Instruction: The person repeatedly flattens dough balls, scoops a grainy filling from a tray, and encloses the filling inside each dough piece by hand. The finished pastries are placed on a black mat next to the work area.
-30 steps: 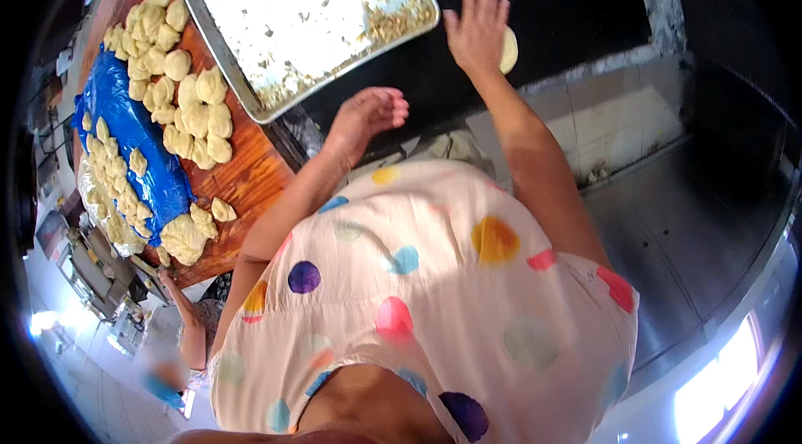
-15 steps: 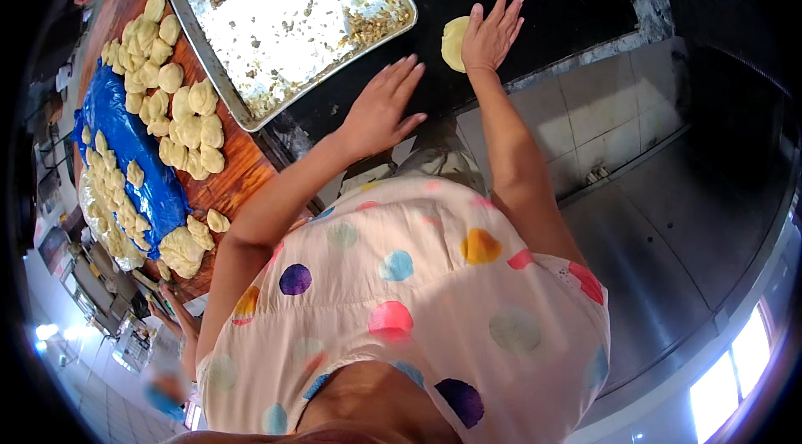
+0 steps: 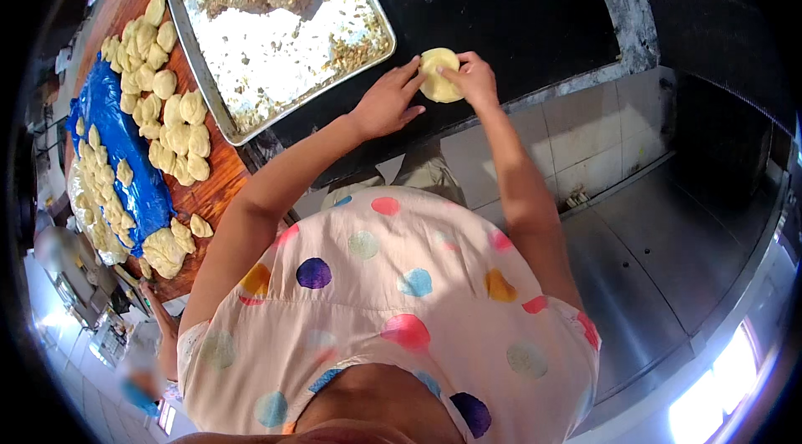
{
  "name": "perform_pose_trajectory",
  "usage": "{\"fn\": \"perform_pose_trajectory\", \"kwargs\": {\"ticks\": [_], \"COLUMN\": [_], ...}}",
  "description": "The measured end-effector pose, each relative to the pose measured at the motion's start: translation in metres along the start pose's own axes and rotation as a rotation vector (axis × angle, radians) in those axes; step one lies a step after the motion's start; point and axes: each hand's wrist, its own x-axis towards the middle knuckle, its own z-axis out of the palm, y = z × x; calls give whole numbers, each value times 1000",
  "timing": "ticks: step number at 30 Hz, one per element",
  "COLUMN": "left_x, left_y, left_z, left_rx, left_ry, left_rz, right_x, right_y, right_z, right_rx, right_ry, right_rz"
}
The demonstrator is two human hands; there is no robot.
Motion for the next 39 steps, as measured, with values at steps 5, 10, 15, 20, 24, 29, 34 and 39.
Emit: {"fn": "perform_pose_trajectory", "kwargs": {"ticks": [5, 10, 15, 20, 24, 29, 34, 39], "left_x": [-43, -69, -63, -52, -23, -25, -123, -191], "left_y": [8, 19, 25, 28, 35, 0, -28, -32], "left_z": [-13, -18, -17, -22, -60, -80, -99, -97], "left_rx": [-288, -586, -607, -896, -1740, -2194, -2309, -2115], "left_ry": [129, 165, 135, 188, 428, 515, 902, 1082], "left_rz": [-249, -542, -574, -619, -701, -522, -599, -718], "right_x": [-12, 24, 147, 115, 16, -57, -45, 30], "right_y": [-18, -42, -17, -80, -136, -170, -199, -262], "right_z": [-13, -52, -83, -87, -62, 12, 71, 133], "right_rx": [-167, 324, 65, 116, -23, -92, -126, -906], "right_ry": [-60, -159, 291, 308, 314, -152, -159, -172], "right_rz": [-254, -283, -284, -402, -554, -969, -1232, -1725]}}
